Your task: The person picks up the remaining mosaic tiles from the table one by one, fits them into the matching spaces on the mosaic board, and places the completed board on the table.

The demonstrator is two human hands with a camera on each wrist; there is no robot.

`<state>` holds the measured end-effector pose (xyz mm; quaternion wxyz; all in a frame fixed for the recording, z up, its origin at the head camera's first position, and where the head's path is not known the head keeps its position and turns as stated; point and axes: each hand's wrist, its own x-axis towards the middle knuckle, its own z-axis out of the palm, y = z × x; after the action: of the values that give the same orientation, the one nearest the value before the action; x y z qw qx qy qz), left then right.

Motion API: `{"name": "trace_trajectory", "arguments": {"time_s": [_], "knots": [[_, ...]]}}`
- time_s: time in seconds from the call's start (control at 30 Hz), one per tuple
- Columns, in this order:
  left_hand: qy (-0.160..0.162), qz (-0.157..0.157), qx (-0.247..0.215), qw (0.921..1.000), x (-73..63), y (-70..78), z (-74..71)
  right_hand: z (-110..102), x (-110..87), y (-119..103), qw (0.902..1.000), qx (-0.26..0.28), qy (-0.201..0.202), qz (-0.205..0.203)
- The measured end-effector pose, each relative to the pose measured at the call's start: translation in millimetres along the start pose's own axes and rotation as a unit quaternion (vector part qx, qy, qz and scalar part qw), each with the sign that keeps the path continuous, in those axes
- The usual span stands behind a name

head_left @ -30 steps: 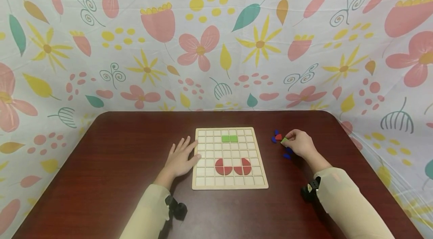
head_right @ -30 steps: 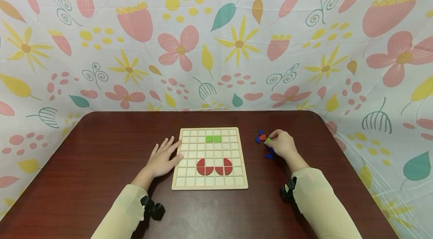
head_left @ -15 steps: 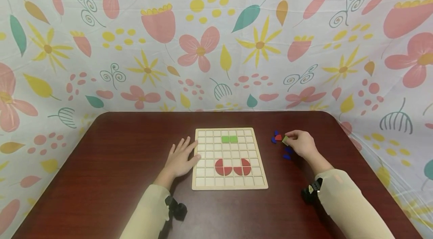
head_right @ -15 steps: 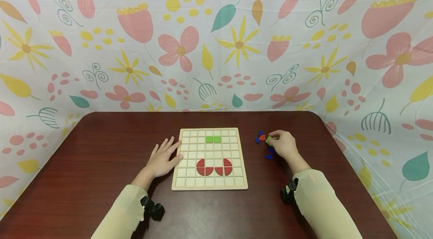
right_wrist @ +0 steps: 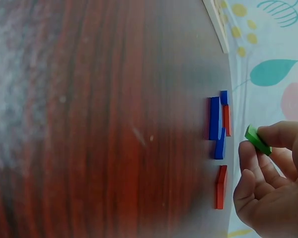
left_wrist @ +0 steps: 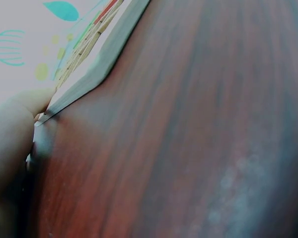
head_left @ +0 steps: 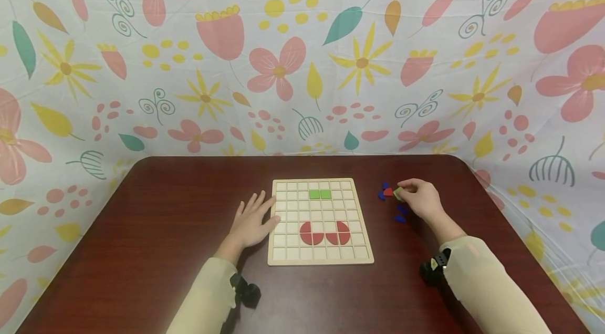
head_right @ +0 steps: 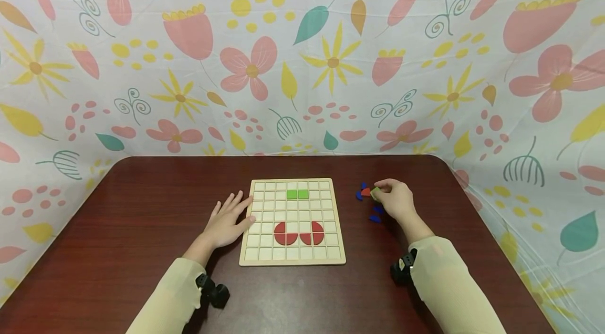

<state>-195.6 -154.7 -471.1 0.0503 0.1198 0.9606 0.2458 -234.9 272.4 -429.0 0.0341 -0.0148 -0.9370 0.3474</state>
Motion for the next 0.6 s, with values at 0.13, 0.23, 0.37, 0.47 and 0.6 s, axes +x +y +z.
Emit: {"name": "trace_trajectory", "arguments": {"time_s": [0.13,0.23,0.37,0.47,0.6], "knots": [[0.002,0.001,-0.001,1.0,-0.3,0.2,-0.2,1.8,0.2,-1.4,0.9997,0.022,-0.002,0.007],[0.004,0.003,-0.005,1.0,-0.6,0.4,-0.5,2.9,-0.4,-2.2,0.9987,0.046,-0.01,0.019],[0.002,0.004,-0.006,1.0,-0.8,0.2,-0.8,4.4,-1.3,-2.9,0.9963,0.078,-0.015,0.033],[-0.001,0.005,-0.003,1.0,-0.9,-0.3,-0.5,5.2,-1.9,-4.1,0.9955,0.086,-0.015,0.037],[-0.001,0.005,-0.001,1.0,-0.7,-0.5,-0.3,6.0,-1.8,-6.9,0.995,0.092,-0.013,0.036]]}}
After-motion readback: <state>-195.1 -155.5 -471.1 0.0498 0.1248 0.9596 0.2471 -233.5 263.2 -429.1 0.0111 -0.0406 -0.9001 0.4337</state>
